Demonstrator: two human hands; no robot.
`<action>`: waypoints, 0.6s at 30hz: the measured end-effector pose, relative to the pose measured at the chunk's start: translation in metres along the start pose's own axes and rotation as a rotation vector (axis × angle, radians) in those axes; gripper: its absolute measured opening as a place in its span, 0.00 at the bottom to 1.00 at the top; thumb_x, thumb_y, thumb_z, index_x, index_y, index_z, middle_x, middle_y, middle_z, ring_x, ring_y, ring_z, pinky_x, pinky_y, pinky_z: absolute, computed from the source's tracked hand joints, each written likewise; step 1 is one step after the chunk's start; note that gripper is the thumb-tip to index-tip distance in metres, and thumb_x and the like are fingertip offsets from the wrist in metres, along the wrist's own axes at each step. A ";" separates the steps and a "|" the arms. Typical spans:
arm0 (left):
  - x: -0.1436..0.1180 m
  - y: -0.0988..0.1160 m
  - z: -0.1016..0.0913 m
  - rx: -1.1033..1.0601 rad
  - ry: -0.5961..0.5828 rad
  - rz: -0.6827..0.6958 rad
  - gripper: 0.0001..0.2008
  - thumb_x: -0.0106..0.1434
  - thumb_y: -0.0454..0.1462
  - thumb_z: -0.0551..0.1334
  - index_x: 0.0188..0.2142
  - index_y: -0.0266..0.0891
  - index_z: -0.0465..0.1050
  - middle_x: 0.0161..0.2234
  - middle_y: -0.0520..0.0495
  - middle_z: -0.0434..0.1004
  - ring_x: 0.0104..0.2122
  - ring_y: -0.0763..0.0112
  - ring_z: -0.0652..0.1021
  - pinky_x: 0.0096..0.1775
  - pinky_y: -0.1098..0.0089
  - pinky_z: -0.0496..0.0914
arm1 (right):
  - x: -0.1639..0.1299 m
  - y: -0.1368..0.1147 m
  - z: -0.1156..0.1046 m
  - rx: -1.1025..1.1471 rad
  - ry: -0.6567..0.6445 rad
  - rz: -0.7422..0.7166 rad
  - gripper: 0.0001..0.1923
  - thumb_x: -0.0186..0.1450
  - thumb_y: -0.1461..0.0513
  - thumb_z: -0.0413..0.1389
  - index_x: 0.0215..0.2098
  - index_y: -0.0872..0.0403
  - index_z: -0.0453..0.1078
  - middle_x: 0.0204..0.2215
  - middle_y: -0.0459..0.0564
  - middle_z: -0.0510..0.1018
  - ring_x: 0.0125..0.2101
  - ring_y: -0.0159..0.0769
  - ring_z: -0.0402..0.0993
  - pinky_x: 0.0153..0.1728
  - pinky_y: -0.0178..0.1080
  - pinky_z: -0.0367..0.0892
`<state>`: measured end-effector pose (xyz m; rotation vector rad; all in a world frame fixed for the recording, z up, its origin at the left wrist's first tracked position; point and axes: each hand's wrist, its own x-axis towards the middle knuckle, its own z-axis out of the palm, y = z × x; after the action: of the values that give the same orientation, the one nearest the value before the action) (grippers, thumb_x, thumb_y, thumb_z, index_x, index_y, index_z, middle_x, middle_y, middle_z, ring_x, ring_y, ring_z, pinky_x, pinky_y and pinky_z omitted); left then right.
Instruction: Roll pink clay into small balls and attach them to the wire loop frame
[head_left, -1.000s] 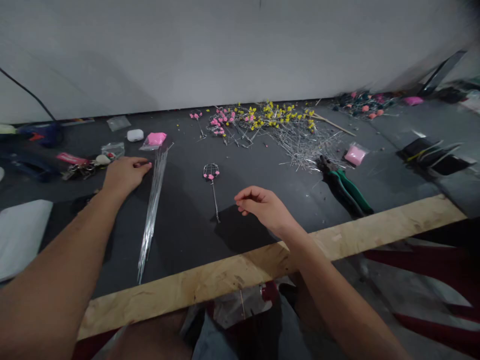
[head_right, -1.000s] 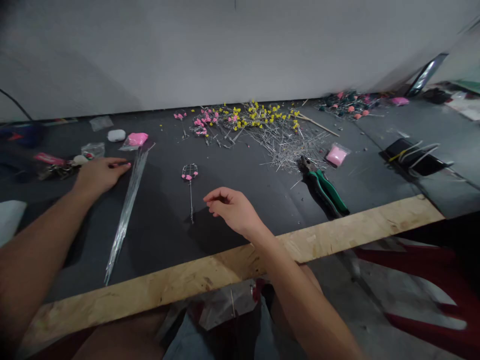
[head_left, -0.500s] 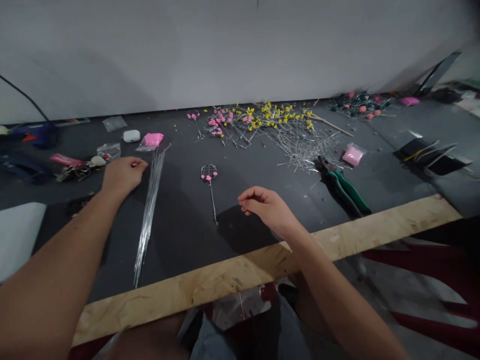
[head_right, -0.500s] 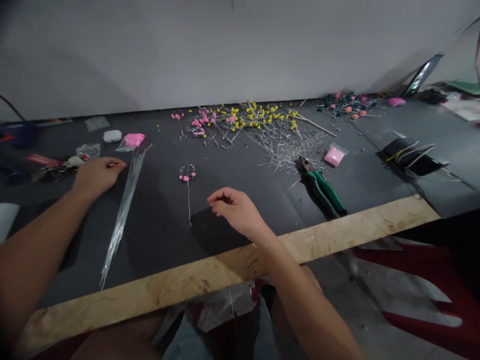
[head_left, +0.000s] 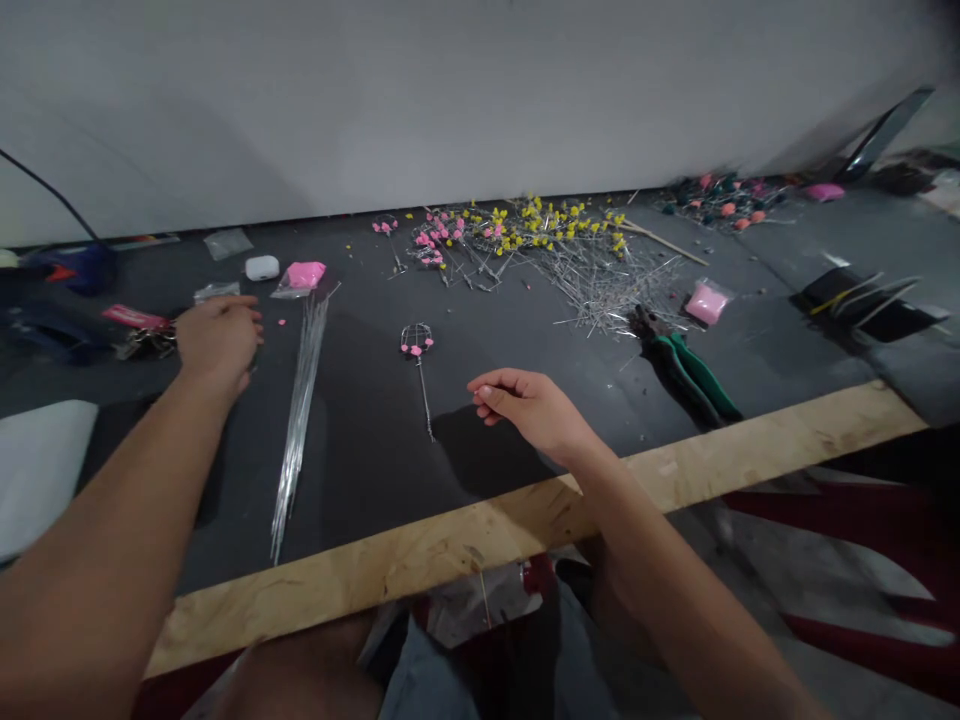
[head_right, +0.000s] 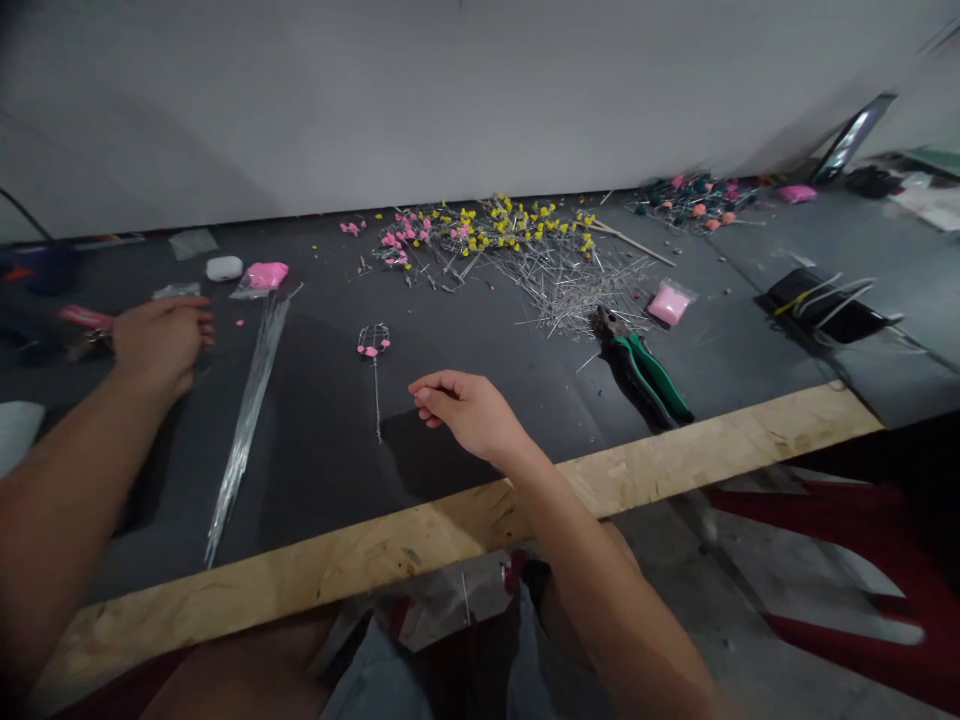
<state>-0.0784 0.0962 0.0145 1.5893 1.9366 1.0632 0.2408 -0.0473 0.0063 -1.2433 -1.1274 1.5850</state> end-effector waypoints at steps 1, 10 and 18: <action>-0.005 0.007 0.003 -0.046 0.003 -0.028 0.09 0.61 0.35 0.51 0.38 0.33 0.66 0.23 0.55 0.65 0.24 0.75 0.65 0.30 0.70 0.64 | 0.000 -0.001 0.000 0.000 -0.005 -0.002 0.08 0.59 0.60 0.55 0.36 0.56 0.71 0.26 0.46 0.73 0.26 0.27 0.69 0.29 0.33 0.67; -0.107 0.083 0.020 -0.404 -0.235 0.011 0.08 0.56 0.38 0.63 0.34 0.36 0.71 0.28 0.49 0.75 0.26 0.74 0.74 0.30 0.71 0.71 | -0.002 0.003 0.002 0.011 0.006 -0.096 0.07 0.55 0.60 0.60 0.30 0.55 0.70 0.24 0.43 0.72 0.25 0.26 0.68 0.26 0.31 0.66; -0.161 0.087 0.028 -0.437 -0.361 -0.057 0.12 0.56 0.42 0.62 0.36 0.36 0.72 0.30 0.48 0.77 0.29 0.70 0.77 0.32 0.69 0.73 | -0.001 0.006 0.013 0.196 -0.079 -0.070 0.09 0.58 0.60 0.59 0.36 0.55 0.70 0.32 0.46 0.76 0.31 0.29 0.74 0.33 0.36 0.72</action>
<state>0.0390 -0.0439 0.0404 1.3596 1.3910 1.0077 0.2283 -0.0523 0.0019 -1.0102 -1.0263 1.6604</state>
